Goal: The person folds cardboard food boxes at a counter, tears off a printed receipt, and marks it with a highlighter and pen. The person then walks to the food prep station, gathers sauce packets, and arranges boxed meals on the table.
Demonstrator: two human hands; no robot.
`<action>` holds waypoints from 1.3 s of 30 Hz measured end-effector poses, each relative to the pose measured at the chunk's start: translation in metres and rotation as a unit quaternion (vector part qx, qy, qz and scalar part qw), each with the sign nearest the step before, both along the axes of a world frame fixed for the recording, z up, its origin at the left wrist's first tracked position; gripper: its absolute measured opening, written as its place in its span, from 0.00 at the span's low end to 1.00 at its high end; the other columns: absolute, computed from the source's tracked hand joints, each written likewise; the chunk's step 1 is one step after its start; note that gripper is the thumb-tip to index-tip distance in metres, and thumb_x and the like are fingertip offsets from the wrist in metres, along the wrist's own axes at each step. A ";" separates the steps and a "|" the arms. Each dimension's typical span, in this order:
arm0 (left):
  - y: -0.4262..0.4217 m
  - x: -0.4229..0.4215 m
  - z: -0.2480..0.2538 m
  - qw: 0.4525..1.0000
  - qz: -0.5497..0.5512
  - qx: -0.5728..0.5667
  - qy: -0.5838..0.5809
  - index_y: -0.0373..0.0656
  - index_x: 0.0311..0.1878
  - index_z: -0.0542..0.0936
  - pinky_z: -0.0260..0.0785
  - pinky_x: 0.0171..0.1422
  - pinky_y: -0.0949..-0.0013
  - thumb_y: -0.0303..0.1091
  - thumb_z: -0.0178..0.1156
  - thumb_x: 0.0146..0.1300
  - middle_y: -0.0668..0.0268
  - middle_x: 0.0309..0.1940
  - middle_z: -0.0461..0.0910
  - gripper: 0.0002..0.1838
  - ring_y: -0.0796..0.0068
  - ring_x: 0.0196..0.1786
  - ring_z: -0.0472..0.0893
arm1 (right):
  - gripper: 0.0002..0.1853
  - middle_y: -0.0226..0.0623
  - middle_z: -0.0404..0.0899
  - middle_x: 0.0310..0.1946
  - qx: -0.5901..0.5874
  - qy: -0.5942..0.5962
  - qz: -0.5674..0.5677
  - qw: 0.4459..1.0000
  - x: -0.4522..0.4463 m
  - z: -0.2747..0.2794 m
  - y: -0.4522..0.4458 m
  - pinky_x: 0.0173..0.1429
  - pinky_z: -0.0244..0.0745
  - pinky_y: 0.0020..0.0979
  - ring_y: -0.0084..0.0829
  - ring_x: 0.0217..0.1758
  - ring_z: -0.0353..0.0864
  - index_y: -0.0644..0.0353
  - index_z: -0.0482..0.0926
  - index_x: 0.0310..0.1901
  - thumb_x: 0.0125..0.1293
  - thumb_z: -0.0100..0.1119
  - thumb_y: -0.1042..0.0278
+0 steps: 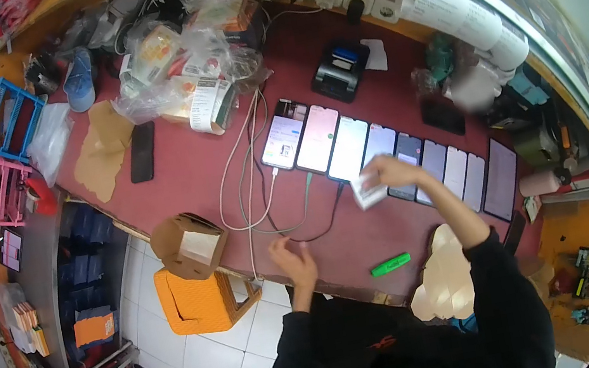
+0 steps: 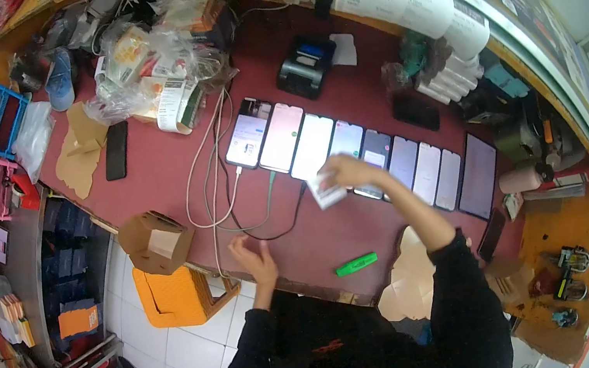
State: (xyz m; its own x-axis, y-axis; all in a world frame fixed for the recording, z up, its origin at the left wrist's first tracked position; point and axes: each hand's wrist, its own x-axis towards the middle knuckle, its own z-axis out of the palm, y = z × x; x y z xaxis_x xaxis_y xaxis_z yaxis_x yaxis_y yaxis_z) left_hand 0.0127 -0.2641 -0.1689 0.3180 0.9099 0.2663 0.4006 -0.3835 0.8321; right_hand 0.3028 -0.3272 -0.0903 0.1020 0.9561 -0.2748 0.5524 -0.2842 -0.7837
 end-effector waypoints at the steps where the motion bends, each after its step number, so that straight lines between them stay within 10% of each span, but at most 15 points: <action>1: -0.007 0.009 0.029 0.995 -0.082 -0.005 -0.061 0.37 0.50 0.64 0.54 0.58 0.56 0.31 0.57 0.52 0.51 0.48 0.63 0.22 0.54 0.55 0.64 | 0.11 0.33 0.78 0.21 -0.022 0.078 0.001 0.997 -0.023 0.005 -0.009 0.32 0.69 0.27 0.20 0.25 0.74 0.64 0.80 0.32 0.54 0.62 0.64; 5: -0.041 0.049 0.078 0.954 -0.246 -0.081 -0.149 0.37 0.57 0.58 0.62 0.56 0.60 0.22 0.59 0.49 0.52 0.55 0.59 0.32 0.57 0.60 0.63 | 0.08 0.32 0.78 0.21 0.005 0.278 -0.149 0.949 -0.092 -0.010 -0.045 0.32 0.68 0.24 0.19 0.25 0.72 0.64 0.80 0.33 0.54 0.62 0.69; 8: -0.059 0.048 0.050 0.891 -0.185 -0.354 -0.215 0.39 0.53 0.66 0.66 0.50 0.65 0.17 0.60 0.45 0.55 0.49 0.67 0.28 0.60 0.54 0.70 | 0.05 0.33 0.78 0.19 0.050 0.126 -0.330 0.934 -0.106 -0.020 -0.058 0.29 0.66 0.22 0.18 0.23 0.71 0.63 0.81 0.31 0.54 0.60 0.72; 11: -0.066 0.031 0.017 0.922 -0.318 -0.220 -0.020 0.44 0.37 0.79 0.68 0.40 0.66 0.16 0.57 0.45 0.61 0.29 0.75 0.15 0.62 0.37 0.77 | 0.09 0.37 0.77 0.27 0.107 -0.038 -0.343 0.932 -0.114 -0.025 -0.085 0.35 0.68 0.30 0.29 0.29 0.75 0.61 0.78 0.35 0.52 0.62 0.70; 16: -0.069 0.029 0.007 0.940 -0.254 -0.131 0.185 0.49 0.42 0.78 0.64 0.40 0.61 0.25 0.59 0.46 0.62 0.33 0.73 0.17 0.58 0.38 0.74 | 0.14 0.37 0.72 0.32 0.008 -0.269 -0.149 0.952 -0.136 -0.029 -0.160 0.45 0.66 0.37 0.39 0.41 0.72 0.57 0.75 0.38 0.48 0.63 0.65; 18: -0.061 0.035 0.008 0.955 -0.235 0.027 0.178 0.51 0.45 0.77 0.59 0.46 0.59 0.29 0.62 0.45 0.65 0.36 0.72 0.19 0.60 0.44 0.69 | 0.14 0.37 0.72 0.33 -0.006 -0.250 -0.158 0.955 -0.149 -0.039 -0.175 0.45 0.66 0.37 0.39 0.42 0.71 0.57 0.75 0.37 0.48 0.63 0.64; 39: -0.067 0.005 -0.014 0.955 -0.202 0.059 0.207 0.48 0.54 0.72 0.49 0.59 0.54 0.45 0.60 0.51 0.62 0.50 0.69 0.26 0.59 0.58 0.63 | 0.10 0.40 0.76 0.26 0.034 -0.163 -0.314 0.935 -0.124 0.010 -0.158 0.33 0.71 0.31 0.38 0.31 0.77 0.63 0.76 0.31 0.43 0.63 0.80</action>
State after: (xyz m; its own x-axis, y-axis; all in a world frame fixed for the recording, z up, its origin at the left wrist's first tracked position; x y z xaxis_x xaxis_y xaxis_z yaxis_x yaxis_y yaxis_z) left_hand 0.0181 -0.3306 -0.1829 0.7377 0.6616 0.1345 0.4850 -0.6579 0.5761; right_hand 0.1785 -0.4854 -0.0801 0.7162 0.6940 -0.0732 0.5055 -0.5882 -0.6312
